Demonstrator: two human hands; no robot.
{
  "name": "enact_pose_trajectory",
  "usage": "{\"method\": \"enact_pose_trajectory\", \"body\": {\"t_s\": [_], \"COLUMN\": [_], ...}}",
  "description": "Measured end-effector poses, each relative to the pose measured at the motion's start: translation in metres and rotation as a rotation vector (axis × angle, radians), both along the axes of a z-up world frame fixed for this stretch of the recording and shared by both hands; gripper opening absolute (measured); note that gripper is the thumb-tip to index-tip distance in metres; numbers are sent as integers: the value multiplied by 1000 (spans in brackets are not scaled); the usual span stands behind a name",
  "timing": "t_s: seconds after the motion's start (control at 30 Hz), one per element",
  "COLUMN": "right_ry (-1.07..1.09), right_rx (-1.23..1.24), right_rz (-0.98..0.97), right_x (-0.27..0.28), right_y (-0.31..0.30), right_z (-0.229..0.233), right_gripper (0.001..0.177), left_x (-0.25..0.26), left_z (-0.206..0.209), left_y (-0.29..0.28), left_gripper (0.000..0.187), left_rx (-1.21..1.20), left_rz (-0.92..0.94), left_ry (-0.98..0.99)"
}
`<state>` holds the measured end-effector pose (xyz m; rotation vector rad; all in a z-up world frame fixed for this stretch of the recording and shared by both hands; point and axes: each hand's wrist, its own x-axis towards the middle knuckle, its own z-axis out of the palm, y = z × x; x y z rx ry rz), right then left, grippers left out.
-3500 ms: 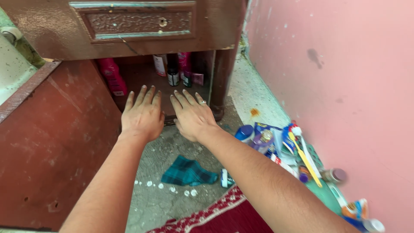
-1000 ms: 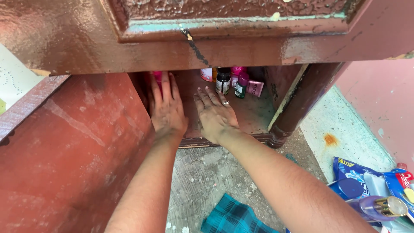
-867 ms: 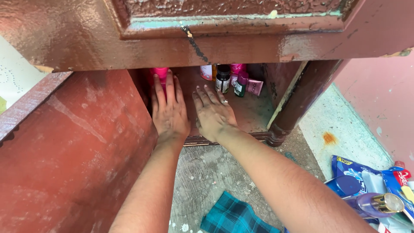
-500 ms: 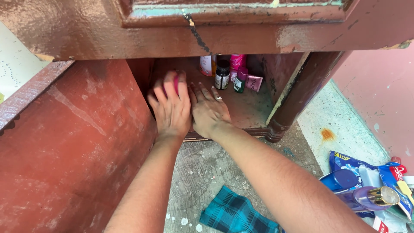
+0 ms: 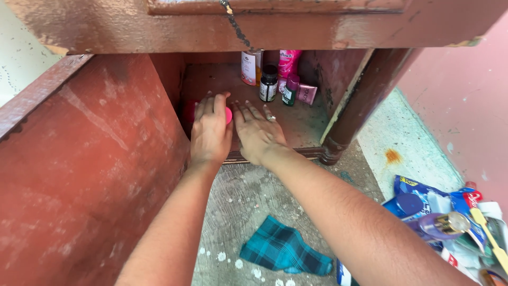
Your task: The person removes various toiletries and personal care items from a wooden cabinet and places them on the floor. They then use a cloth to wipe the inside of the cabinet and a drawer before placing the cloth inside the drawer.
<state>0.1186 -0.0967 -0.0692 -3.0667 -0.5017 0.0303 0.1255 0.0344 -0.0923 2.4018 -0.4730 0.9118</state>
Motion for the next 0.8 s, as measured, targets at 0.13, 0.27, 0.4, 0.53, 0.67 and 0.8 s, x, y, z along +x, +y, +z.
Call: {"method": "enact_pose_trajectory", "body": {"t_s": [0.13,0.27,0.4,0.53,0.67,0.8], "right_ry": [-22,-74,-6,-174,-163,-36], "right_rx": [-4,128,358,643,711,888], "right_rz": [-19,-21,-179,-113,-225,-461], "right_x": [-17,-45,-85,-139,-193,-230], "right_y": [-15,-33,-48,-51,-46,-38], "right_z": [6,12,23,30,24,-5], "right_gripper": [93,96,79,63,60,60], "left_x": [-26,-58,-88,-110,-134,-177], "left_z": [27,54,65,57,36,7], "left_y": [-9,-23,-34,-35,-45,-71], "left_gripper": [32,34,35,51,46,41], "left_rx": [-198,-391,-599,-823,-1201,-1481], "left_rz": [-46,-29,69,-44,-19,-154], "left_ry": [93,164,310,128,280,509]}}
